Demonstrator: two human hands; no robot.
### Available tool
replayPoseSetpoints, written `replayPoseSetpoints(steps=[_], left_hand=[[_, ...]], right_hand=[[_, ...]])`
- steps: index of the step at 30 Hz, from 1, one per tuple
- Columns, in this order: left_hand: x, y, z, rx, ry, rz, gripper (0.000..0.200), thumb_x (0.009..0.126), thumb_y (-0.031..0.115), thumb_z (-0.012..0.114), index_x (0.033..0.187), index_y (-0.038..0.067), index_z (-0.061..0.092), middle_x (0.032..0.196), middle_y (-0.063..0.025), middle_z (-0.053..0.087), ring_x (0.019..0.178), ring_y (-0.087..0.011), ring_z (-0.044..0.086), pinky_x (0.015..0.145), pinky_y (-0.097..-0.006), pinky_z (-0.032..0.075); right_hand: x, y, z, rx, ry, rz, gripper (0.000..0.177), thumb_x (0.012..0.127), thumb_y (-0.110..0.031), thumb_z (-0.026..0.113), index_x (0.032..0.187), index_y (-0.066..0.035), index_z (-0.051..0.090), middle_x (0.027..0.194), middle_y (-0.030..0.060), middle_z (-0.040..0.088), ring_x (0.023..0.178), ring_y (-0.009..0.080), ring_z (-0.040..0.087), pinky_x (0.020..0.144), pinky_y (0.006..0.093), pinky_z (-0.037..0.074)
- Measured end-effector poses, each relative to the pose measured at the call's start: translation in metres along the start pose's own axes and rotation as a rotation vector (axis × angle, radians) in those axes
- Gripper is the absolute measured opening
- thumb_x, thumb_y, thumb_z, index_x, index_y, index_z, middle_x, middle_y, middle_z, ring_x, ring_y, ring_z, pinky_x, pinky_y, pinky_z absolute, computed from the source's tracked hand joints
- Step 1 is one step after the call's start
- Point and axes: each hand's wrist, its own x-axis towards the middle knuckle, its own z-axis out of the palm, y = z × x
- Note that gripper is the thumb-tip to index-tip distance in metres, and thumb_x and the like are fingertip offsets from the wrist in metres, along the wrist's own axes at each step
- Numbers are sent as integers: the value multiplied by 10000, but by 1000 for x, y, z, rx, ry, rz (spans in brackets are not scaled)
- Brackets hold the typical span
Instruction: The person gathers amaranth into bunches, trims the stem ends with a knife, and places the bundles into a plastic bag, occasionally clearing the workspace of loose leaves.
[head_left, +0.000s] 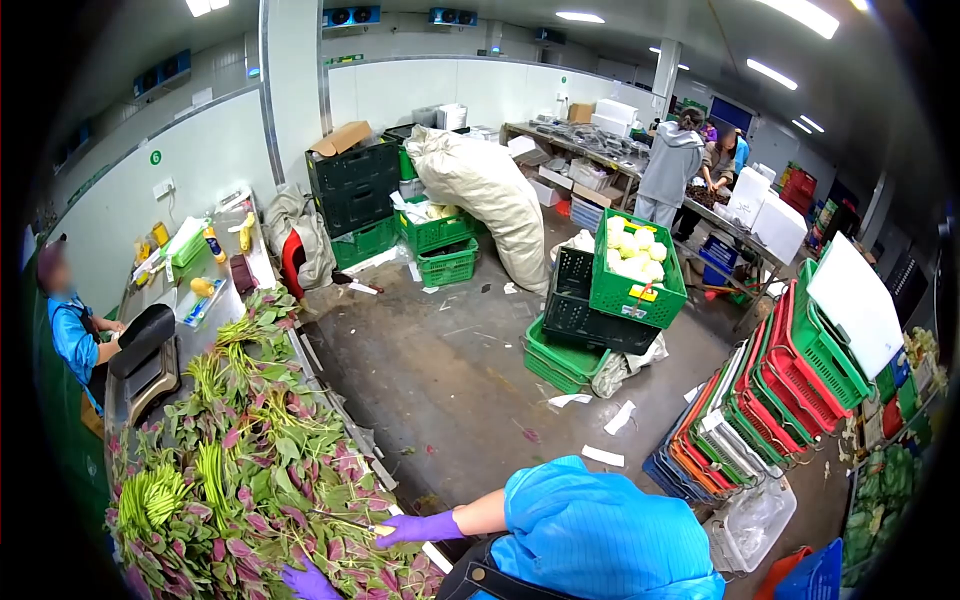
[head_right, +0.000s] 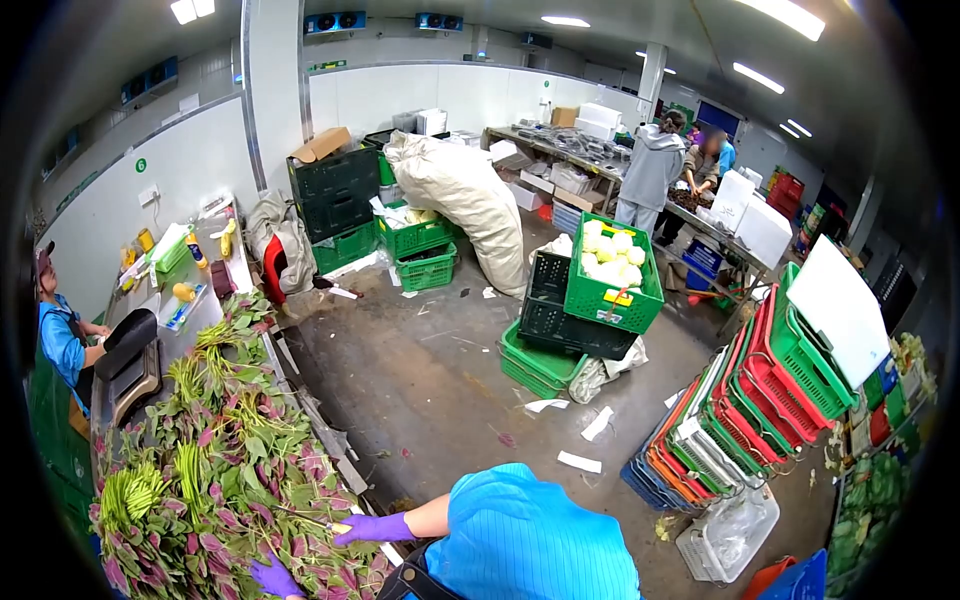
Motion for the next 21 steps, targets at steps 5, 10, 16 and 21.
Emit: replayPoseSetpoints(steps=[5, 10, 16, 21], left_hand=[[-20, 7, -32, 36, 181, 130, 501, 834, 418, 460, 1145, 28, 506, 1163, -164, 508, 1013, -311, 508, 866, -461, 378], [-16, 3, -36, 137, 133, 290, 567, 835, 495, 385, 1145, 36, 508, 1161, -158, 504, 1002, -314, 507, 825, -452, 407], [-9, -13, -10, 225, 228, 278, 473, 832, 487, 417, 960, 63, 581, 926, -131, 602, 776, -303, 592, 625, -439, 469], [-24, -13, -34, 116, 173, 398, 451, 814, 486, 464, 830, 59, 611, 716, -150, 608, 633, -295, 601, 533, -435, 464]], right_hand=[[8, 18, -2, 108, -14, -76, 301, 764, -299, 662, 951, -71, 604, 812, -7, 591, 755, 89, 521, 695, 255, 419], [-11, -7, -4, 77, -10, -20, 284, 783, -303, 637, 930, -63, 600, 837, -15, 574, 808, 75, 490, 740, 252, 398], [-7, -1, -5, 24, -5, 44, 387, 751, -375, 646, 963, -54, 605, 874, 10, 585, 833, 93, 505, 760, 270, 398], [-14, -9, 0, -42, 11, 65, 473, 736, -419, 642, 1038, -59, 591, 919, 28, 595, 865, 110, 523, 763, 287, 406]])
